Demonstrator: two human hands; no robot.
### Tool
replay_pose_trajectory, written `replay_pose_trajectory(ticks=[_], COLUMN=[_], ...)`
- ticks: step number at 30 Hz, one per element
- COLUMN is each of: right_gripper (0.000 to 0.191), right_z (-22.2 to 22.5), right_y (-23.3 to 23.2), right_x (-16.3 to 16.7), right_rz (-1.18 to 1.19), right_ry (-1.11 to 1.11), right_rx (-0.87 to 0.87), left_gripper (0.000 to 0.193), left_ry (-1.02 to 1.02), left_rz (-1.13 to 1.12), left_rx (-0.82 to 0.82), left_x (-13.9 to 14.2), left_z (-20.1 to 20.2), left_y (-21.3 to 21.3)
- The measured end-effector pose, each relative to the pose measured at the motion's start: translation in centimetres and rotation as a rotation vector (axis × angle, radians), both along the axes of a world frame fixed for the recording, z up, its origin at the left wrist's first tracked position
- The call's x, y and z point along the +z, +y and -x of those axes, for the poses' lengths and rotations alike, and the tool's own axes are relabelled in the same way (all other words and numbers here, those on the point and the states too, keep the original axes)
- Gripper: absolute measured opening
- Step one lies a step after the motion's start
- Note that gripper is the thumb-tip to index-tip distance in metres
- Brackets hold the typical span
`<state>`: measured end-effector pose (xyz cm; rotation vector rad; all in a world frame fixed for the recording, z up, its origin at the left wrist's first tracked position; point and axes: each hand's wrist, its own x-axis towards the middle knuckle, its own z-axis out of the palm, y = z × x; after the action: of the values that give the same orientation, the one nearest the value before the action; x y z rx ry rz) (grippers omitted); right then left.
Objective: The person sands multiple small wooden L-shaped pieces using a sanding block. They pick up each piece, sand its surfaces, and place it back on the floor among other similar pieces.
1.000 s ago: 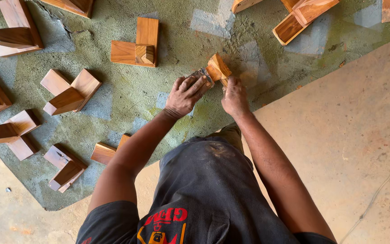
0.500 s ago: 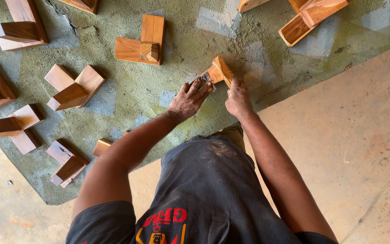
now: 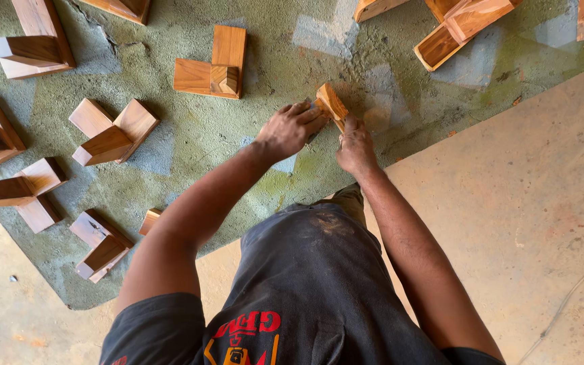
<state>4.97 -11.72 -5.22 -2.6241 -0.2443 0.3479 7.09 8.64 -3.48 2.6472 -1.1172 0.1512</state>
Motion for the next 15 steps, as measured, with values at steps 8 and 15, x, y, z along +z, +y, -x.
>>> replay_pose_trajectory(ticks=[8, 15], right_gripper=[0.076, 0.069], right_z=[0.3, 0.6], right_y=[0.3, 0.6], right_x=[-1.0, -1.7], right_rz=[0.007, 0.006], right_ry=[-0.127, -0.119], right_rx=[0.045, 0.035], left_gripper=[0.037, 0.054], left_ry=[0.289, 0.203], left_rz=[-0.179, -0.086], left_rx=[-0.012, 0.065], left_x=[-1.3, -2.0], left_z=[2.4, 4.1], left_y=[2.0, 2.9])
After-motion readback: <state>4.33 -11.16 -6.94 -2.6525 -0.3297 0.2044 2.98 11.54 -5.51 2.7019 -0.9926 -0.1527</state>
